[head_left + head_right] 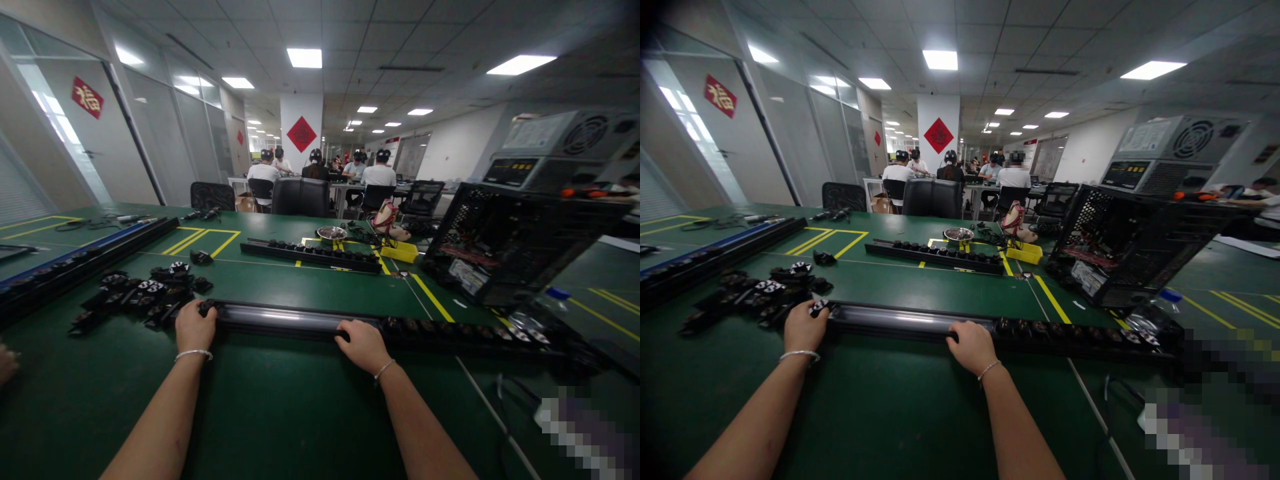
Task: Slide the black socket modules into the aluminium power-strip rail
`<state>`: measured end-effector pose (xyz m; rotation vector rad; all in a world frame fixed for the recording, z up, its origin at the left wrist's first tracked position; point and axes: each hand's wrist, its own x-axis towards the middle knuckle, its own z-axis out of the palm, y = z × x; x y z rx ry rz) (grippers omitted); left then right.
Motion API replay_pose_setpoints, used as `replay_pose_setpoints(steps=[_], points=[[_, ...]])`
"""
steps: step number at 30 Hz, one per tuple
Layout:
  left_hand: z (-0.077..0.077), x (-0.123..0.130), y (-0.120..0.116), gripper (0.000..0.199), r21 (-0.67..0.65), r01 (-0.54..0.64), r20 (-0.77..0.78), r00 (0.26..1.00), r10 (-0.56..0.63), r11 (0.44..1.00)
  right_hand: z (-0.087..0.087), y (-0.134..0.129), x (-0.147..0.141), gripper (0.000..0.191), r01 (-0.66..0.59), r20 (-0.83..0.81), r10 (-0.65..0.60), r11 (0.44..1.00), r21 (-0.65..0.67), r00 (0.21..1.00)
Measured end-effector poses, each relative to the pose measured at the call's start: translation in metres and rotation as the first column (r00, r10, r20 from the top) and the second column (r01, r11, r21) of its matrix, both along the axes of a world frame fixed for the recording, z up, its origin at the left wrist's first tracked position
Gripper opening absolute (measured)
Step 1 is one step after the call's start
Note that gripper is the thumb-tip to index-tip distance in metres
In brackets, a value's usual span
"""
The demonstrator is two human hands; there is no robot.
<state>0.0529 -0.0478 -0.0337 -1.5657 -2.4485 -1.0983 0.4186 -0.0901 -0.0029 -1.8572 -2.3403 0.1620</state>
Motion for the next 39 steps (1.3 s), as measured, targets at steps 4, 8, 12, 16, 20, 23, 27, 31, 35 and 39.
replay_pose_setpoints(steps=[4,8,12,16,20,23,27,31,35,39], points=[[0.001,-0.003,-0.001,0.036,0.032,-0.035,-0.041,0.998,0.036,0.999,0.0,0.0,0.0,0.021,-0.008,-0.001,0.008,1.0,0.005,1.0],[0.004,-0.005,-0.002,0.034,0.027,-0.052,-0.029,0.998,0.053,0.998,0.001,0.0,0.0,0.021,0.009,0.007,-0.009,1.0,-0.011,1.0],[0.003,-0.007,-0.002,0.037,0.032,-0.071,-0.018,0.997,0.071,0.997,0.001,0.0,0.001,0.021,0.012,0.01,-0.012,1.0,-0.005,1.0],[0.001,-0.01,-0.001,0.036,0.033,-0.076,0.003,0.997,0.076,0.997,0.0,0.0,0.002,0.021,0.009,0.007,-0.009,1.0,0.005,1.0],[-0.001,-0.015,-0.001,0.035,0.04,-0.109,0.035,0.994,0.107,0.993,0.0,0.0,0.002,0.022,0.006,0.012,-0.006,1.0,0.013,1.0],[0.0,-0.018,-0.002,0.037,0.036,-0.118,0.046,0.992,0.117,0.992,0.0,0.0,0.002,0.022,0.011,0.015,-0.011,1.0,-0.006,1.0],[0.005,-0.023,-0.005,0.042,-0.029,-0.165,0.1,0.981,0.167,0.986,0.001,0.0,0.002,0.021,0.01,0.005,-0.01,1.0,-0.014,1.0],[0.012,-0.028,-0.011,0.047,-0.103,-0.221,0.151,0.96,0.235,0.97,-0.001,0.0,0.003,0.021,0.002,-0.013,-0.002,1.0,-0.001,1.0],[0.018,-0.028,-0.016,0.049,-0.137,-0.306,0.118,0.939,0.322,0.942,-0.001,0.0,0.003,0.02,-0.004,-0.026,0.004,1.0,0.004,1.0],[0.019,-0.023,-0.021,0.046,-0.127,-0.361,0.054,0.927,0.37,0.924,-0.001,0.0,0.003,0.02,-0.006,-0.02,0.006,1.0,0.014,1.0]])
